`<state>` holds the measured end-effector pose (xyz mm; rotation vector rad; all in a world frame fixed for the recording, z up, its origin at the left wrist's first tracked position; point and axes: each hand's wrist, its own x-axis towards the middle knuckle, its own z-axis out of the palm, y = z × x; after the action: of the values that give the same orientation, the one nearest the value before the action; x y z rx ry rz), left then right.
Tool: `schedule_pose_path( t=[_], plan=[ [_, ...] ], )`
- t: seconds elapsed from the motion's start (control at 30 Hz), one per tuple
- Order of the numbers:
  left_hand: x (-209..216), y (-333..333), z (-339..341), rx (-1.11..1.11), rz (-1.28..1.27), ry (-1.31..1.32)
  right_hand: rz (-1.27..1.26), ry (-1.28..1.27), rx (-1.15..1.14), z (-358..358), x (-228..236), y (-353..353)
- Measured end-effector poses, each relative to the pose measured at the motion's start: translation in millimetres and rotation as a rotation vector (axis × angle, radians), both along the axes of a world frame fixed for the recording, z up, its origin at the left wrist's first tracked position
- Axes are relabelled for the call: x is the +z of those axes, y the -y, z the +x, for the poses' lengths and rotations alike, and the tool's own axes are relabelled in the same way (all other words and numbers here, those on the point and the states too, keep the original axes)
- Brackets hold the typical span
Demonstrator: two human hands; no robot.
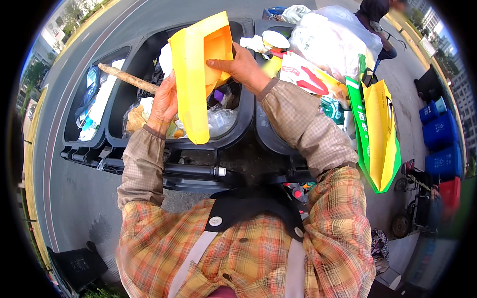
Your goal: The person sorts through a pile of waste in a public bin, picking out reusable items such as shopping bags, paper, and cardboard. They fold the collected items and place them into a patterned bag attached to their cart.
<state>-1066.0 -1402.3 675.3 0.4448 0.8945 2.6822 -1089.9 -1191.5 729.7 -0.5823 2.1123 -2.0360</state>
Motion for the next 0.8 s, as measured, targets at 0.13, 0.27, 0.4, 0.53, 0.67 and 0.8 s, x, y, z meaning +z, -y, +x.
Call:
schedule_pose_path(
  t=[0.13,0.27,0.4,0.53,0.67,0.8],
  plan=[
    [-6.0,19.4,-8.9,-0.042,-0.193,-0.153,-0.019,-0.516,-0.134,-4.2,-7.5,0.8],
    [9.2,13.4,-0.4,-0.056,-0.125,0.082,0.371,-1.278,-0.168,-0.9,4.8,-30.4],
    [20.2,-6.7,6.0,-0.236,-0.285,0.16,0.701,-1.644,-0.106,17.8,10.6,-52.5],
    [23.5,-24.7,15.1,-0.238,-0.718,0.062,0.705,-1.756,0.014,34.8,16.2,-47.8],
    [34.2,-37.1,-11.8,0.407,-0.943,-0.188,0.759,-1.725,0.065,42.4,10.4,-42.4],
    [59.1,-41.8,-31.1,0.602,-0.576,-0.365,1.094,-1.482,0.034,28.3,-2.9,-53.4]
  ],
)
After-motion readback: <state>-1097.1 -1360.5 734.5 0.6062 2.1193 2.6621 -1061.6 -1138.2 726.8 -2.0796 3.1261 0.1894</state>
